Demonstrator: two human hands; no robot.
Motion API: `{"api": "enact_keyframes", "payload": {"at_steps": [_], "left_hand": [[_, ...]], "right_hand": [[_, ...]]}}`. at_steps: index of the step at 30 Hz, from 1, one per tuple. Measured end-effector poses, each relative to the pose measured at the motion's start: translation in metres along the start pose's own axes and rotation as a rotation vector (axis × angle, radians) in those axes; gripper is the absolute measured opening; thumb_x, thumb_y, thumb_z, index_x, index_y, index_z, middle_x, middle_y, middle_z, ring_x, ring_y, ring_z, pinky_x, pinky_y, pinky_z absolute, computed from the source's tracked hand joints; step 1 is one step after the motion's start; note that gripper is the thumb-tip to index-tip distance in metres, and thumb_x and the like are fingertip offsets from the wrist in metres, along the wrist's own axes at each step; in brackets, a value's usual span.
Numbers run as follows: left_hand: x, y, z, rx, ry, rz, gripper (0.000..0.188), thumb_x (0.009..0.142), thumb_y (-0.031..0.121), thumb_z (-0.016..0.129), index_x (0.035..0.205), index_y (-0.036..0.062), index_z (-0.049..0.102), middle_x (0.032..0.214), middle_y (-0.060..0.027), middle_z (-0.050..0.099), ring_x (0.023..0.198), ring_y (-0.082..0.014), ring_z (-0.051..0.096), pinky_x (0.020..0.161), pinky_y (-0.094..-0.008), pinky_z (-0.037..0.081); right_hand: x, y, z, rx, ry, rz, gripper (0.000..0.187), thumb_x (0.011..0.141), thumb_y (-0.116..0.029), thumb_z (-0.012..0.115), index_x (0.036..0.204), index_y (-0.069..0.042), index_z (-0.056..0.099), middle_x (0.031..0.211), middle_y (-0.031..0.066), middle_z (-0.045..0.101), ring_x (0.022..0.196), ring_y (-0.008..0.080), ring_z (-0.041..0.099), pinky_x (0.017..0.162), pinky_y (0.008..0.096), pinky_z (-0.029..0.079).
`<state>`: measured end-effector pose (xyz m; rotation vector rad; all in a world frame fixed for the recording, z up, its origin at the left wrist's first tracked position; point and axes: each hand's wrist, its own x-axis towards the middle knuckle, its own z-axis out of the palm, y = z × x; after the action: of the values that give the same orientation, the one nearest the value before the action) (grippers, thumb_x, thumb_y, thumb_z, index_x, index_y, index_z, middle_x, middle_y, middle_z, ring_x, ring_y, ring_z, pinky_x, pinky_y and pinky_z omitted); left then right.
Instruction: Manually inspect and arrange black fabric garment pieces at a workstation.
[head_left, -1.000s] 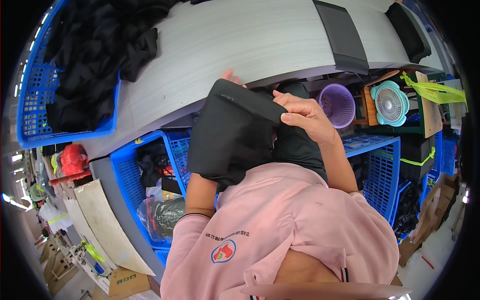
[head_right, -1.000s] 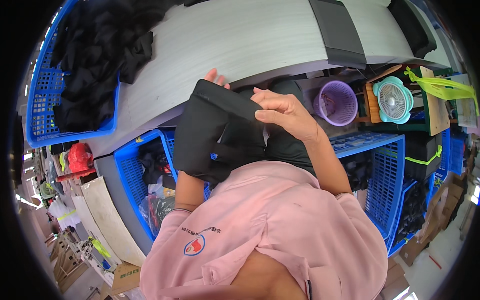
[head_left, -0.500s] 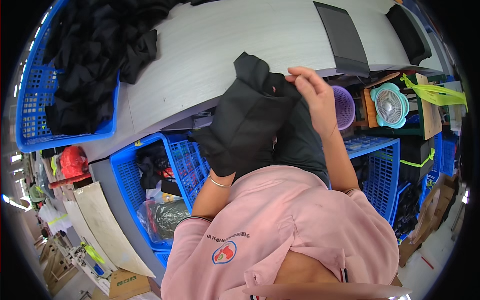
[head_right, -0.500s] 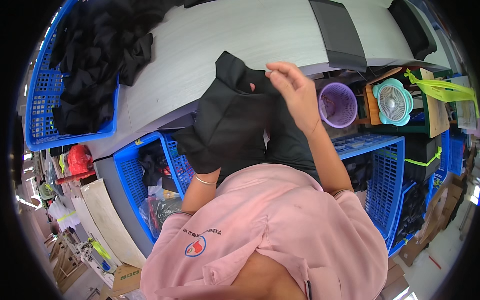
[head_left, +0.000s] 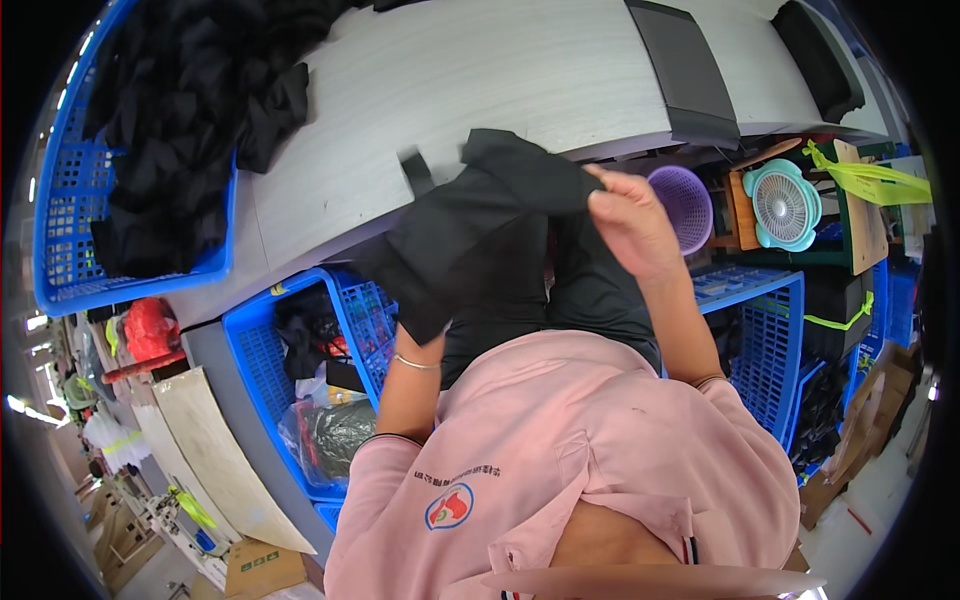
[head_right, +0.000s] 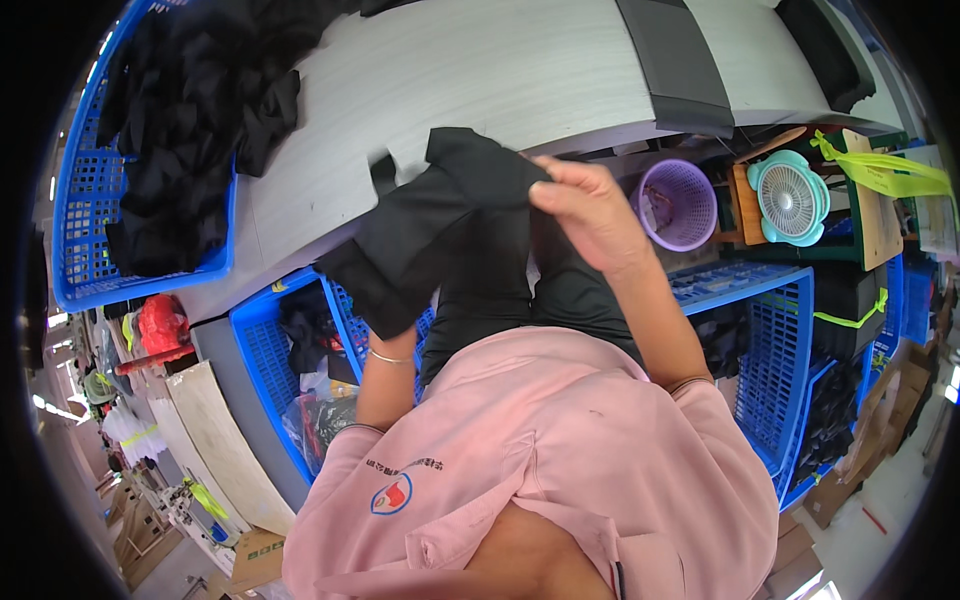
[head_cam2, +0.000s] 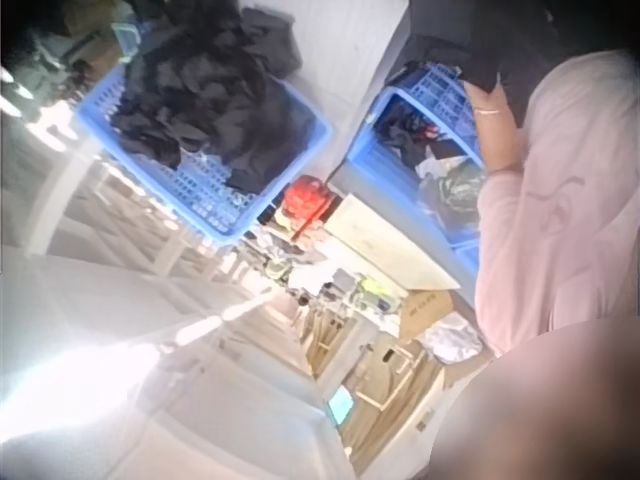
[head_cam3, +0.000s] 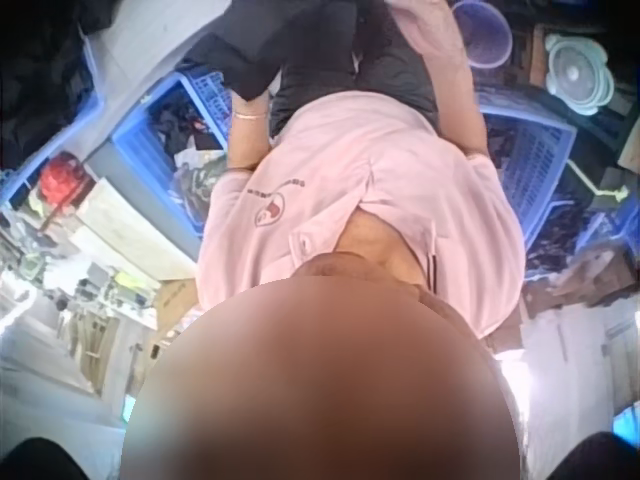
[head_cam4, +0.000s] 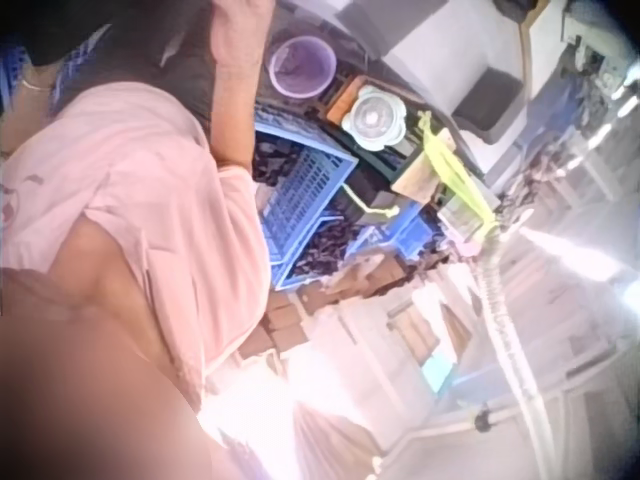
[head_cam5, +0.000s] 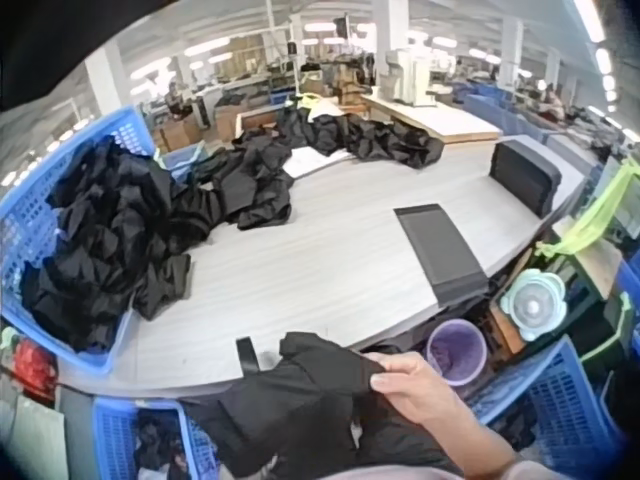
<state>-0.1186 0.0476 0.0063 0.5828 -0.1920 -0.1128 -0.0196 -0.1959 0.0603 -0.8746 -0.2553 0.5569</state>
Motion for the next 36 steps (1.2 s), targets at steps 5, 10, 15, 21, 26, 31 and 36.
{"api": "enact_keyframes", "payload": {"at_steps": [5,10,15,21,26,31,36], "left_hand": [[0.012,0.027,-0.032,-0.199,-0.016,0.041,0.049,0.1,0.021,0.052,0.144,0.0017,0.04,0.143,-0.0102,0.049,0.13,-0.0203,0.048,0.11,-0.0306,0.037],[0.016,0.017,-0.095,0.973,0.366,-0.245,0.046,0.099,0.012,0.053,0.142,-0.0017,0.045,0.137,-0.0113,0.055,0.124,-0.0185,0.052,0.105,-0.0303,0.041],[0.044,0.007,-0.012,0.709,0.557,-0.087,0.028,0.098,0.013,0.059,0.12,-0.0041,0.063,0.114,-0.0087,0.067,0.102,-0.0118,0.063,0.091,-0.026,0.05],[0.077,0.029,-0.02,1.027,0.774,0.472,0.022,0.088,0.003,0.069,0.109,-0.0013,0.065,0.1,-0.0064,0.068,0.094,-0.0141,0.064,0.081,-0.0278,0.054],[0.129,0.038,-0.041,0.965,0.609,0.381,0.021,0.086,0.002,0.071,0.106,0.0003,0.066,0.097,-0.004,0.068,0.09,-0.01,0.062,0.081,-0.026,0.051],[0.135,0.028,-0.029,0.957,0.26,0.011,0.018,0.082,0.005,0.077,0.096,0.0011,0.067,0.087,0.0004,0.066,0.085,-0.0078,0.059,0.076,-0.0244,0.048],[0.134,0.008,-0.031,1.401,0.175,0.136,0.027,0.074,0.011,0.08,0.094,0.0048,0.064,0.075,-0.006,0.06,0.067,-0.0215,0.059,0.069,-0.03,0.049]], "right_hand": [[0.028,-0.018,-0.023,-0.185,-0.029,0.027,0.032,0.093,-0.016,0.063,0.12,0.002,0.065,0.12,0.0061,0.065,0.116,0.0156,0.056,0.105,0.0322,0.038],[0.115,-0.044,-0.033,-0.81,-0.04,-0.233,0.034,0.097,-0.022,0.061,0.122,0.0,0.061,0.124,0.0047,0.061,0.123,0.0183,0.048,0.104,0.0301,0.037],[0.134,-0.031,-0.05,-1.171,0.36,-0.727,0.032,0.093,-0.019,0.067,0.119,-0.002,0.061,0.123,0.0092,0.059,0.109,0.0176,0.056,0.098,0.0301,0.042],[0.077,0.026,-0.025,-0.848,0.41,-0.411,0.017,0.089,-0.011,0.07,0.101,0.001,0.068,0.092,0.0046,0.068,0.087,0.0113,0.061,0.084,0.0262,0.048],[0.095,0.035,0.024,-0.79,0.283,-0.364,0.019,0.086,-0.012,0.074,0.099,0.0,0.067,0.091,0.0025,0.068,0.086,0.0112,0.061,0.082,0.0259,0.049],[0.104,0.043,0.0,-0.94,0.259,-0.338,0.019,0.083,-0.01,0.075,0.096,-0.002,0.063,0.083,0.0045,0.064,0.079,0.0107,0.059,0.073,0.0265,0.048],[0.096,0.047,-0.013,-0.912,0.363,-0.283,0.015,0.083,-0.007,0.07,0.087,-0.002,0.057,0.074,0.0029,0.057,0.069,0.0095,0.054,0.064,0.0258,0.045]]}}
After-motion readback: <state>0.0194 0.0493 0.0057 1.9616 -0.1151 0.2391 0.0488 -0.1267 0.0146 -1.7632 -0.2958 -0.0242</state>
